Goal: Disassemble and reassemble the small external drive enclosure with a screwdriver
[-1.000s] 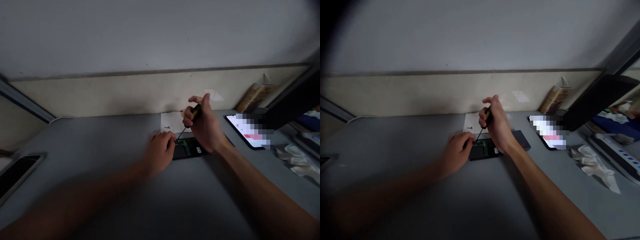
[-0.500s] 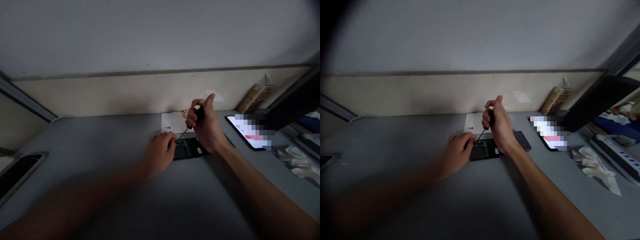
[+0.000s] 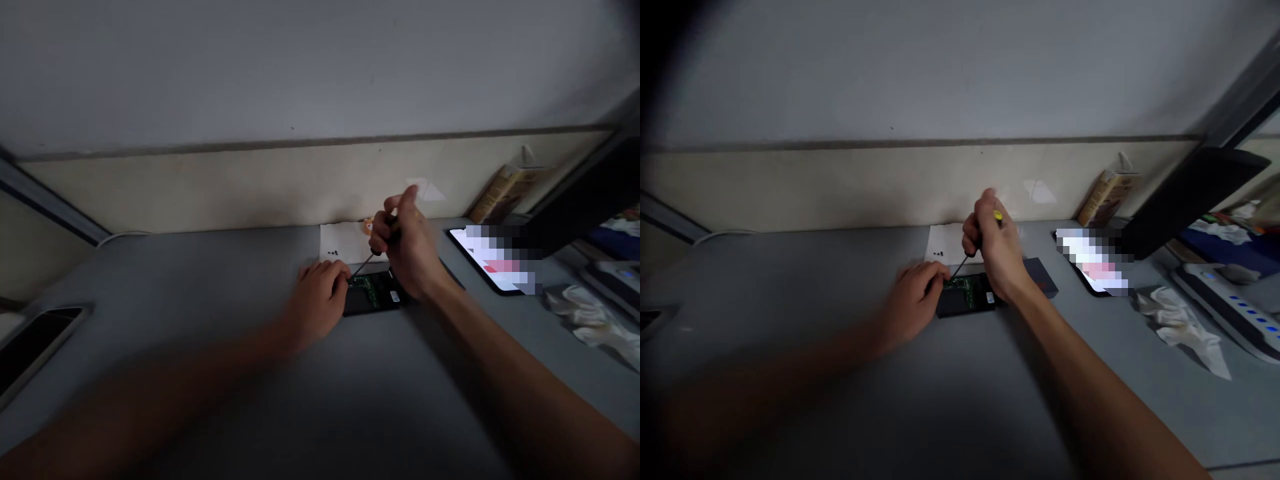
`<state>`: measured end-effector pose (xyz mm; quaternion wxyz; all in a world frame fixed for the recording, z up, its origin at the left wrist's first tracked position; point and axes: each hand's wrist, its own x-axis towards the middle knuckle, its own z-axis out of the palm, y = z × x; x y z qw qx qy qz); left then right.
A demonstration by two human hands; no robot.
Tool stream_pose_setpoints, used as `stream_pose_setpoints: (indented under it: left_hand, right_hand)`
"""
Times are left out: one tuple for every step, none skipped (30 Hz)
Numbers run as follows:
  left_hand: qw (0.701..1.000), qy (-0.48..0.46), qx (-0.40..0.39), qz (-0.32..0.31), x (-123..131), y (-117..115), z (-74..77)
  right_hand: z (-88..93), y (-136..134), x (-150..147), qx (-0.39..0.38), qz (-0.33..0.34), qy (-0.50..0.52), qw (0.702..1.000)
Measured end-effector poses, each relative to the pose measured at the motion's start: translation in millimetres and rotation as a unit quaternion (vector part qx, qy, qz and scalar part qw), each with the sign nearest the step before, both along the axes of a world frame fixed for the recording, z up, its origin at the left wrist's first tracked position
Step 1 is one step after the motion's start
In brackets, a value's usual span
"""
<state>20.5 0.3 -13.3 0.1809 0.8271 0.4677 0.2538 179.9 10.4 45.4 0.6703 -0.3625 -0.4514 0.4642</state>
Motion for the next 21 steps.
stream_pose_setpoints:
  left_hand:
    - [1.000,0.000,0.000,0.000,0.1,0.1,0.2]
    - [1.000,0.000,0.001,0.001,0.1,0.1,0.2]
    - [1.000,-0.001,0.002,0.003,0.1,0.1,0.1]
    - [1.000,-0.002,0.002,0.003,-0.1,0.1,-0.1]
    - [1.000,-0.004,0.002,0.003,-0.3,0.1,-0.3]
    - [1.000,-0.005,0.001,0.003,-0.5,0.0,-0.6]
    - [1.000,-0.006,0.000,0.004,-0.8,0.0,-1.0]
    - [1.000,-0.008,0.001,0.003,-1.0,-0.1,-1.2]
    - [1.000,-0.009,0.003,0.001,-1.2,-0.1,-1.4]
    - [1.000,-0.010,0.004,0.000,-1.3,-0.1,-1.5]
    - [1.000,-0.010,0.005,0.000,-1.4,0.0,-1.5]
    - [1.000,-0.009,0.005,-0.001,-1.4,0.1,-1.4]
    - [1.000,-0.008,0.003,-0.002,-1.4,0.2,-1.3]
    - [1.000,-0.007,0.002,-0.002,-1.4,0.4,-1.3]
    - [1.000,-0.005,0.002,-0.001,-1.4,0.6,-1.3]
    - [1.000,-0.005,0.003,-0.002,-1.5,0.8,-1.5]
    - [1.000,-0.006,0.006,-0.003,-1.6,0.8,-1.7]
    - [1.000,-0.007,0.008,-0.003,-1.8,0.8,-2.0]
    - [1.000,-0.007,0.007,-0.002,-1.9,0.6,-2.1]
    - [1.000,-0.007,0.005,-0.002,-2.0,0.3,-2.2]
    - [1.000,-0.007,0.004,0.000,-2.1,-0.1,-2.0]
  right_hand:
    - [1.9,-1.0,0.2,0.000,0.015,0.007,1.000]
    - [3.9,-2.0,0.5,-0.003,0.030,0.014,0.999]
    - [5.8,-2.9,1.0,-0.008,0.041,0.021,0.999]
    - [7.1,-3.7,1.6,-0.012,0.049,0.027,0.998]
    - [7.9,-4.1,2.3,-0.015,0.051,0.032,0.998]
    - [8.1,-4.2,3.0,-0.016,0.051,0.038,0.998]
    - [7.7,-4.0,3.6,-0.016,0.048,0.045,0.998]
    - [6.8,-3.5,4.2,-0.016,0.044,0.050,0.998]
    - [5.5,-2.8,4.5,-0.016,0.040,0.054,0.998]
    - [4.0,-1.9,4.6,-0.019,0.035,0.054,0.998]
    - [2.4,-0.9,4.4,-0.022,0.030,0.049,0.998]
    - [1.0,0.0,3.9,-0.025,0.024,0.040,0.999]
    - [-0.1,0.8,3.1,-0.025,0.017,0.027,0.999]
    - [-0.6,1.4,2.1,-0.023,0.010,0.014,1.000]
    - [-0.6,1.6,1.2,-0.019,0.006,0.002,1.000]
    - [0.2,1.5,0.3,-0.014,0.005,-0.005,1.000]
    - [1.4,1.1,-0.4,-0.011,0.009,-0.008,1.000]
    - [3.0,0.2,-0.7,-0.010,0.018,-0.008,1.000]
    - [4.7,-0.8,-0.7,-0.009,0.032,-0.007,0.999]
    - [6.1,-2.0,-0.4,-0.009,0.047,-0.006,0.999]
    - [7.0,-3.0,0.1,-0.008,0.060,-0.005,0.998]
